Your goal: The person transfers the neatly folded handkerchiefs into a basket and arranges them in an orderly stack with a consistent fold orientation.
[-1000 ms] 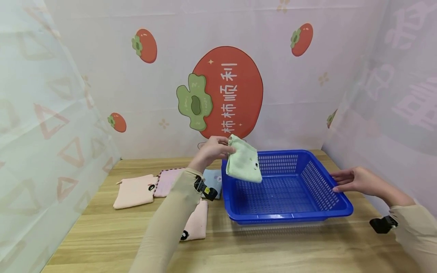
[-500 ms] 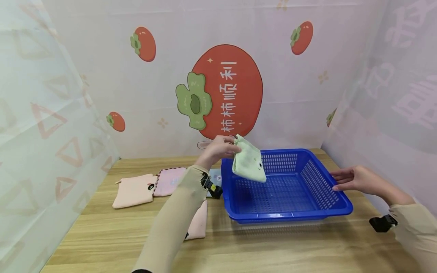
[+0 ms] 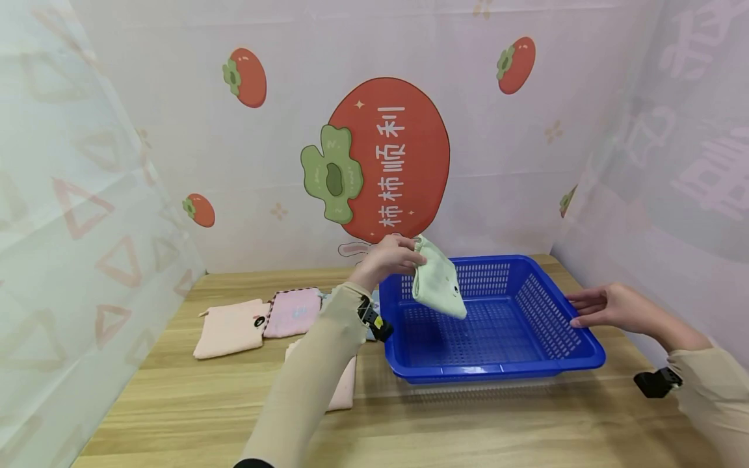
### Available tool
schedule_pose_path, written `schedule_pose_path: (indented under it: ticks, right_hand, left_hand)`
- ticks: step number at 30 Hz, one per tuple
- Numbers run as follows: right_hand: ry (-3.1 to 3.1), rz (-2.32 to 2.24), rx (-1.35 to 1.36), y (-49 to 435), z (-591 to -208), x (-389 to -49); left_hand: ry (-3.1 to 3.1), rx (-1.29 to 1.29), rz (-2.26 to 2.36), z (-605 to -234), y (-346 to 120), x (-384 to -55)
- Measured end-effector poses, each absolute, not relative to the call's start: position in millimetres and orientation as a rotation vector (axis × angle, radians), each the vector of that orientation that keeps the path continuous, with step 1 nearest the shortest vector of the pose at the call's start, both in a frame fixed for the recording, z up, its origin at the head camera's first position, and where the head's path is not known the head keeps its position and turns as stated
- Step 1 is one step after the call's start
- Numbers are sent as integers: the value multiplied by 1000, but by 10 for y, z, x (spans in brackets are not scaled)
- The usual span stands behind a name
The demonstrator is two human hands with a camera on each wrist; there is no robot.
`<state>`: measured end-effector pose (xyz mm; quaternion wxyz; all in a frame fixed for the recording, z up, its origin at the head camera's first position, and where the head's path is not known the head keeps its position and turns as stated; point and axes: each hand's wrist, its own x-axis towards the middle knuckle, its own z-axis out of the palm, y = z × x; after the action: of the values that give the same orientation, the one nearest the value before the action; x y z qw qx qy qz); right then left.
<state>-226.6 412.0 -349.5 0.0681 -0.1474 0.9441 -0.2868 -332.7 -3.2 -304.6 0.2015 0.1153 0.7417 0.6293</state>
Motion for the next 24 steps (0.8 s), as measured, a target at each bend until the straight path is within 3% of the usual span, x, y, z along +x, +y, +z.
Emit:
schedule_pose_path:
  ticks: [24]
  right_hand:
    - [2849,-863,-427,4110,-3499,-2251]
  left_hand:
    - [2064,320,1648,-3180,371,-3282]
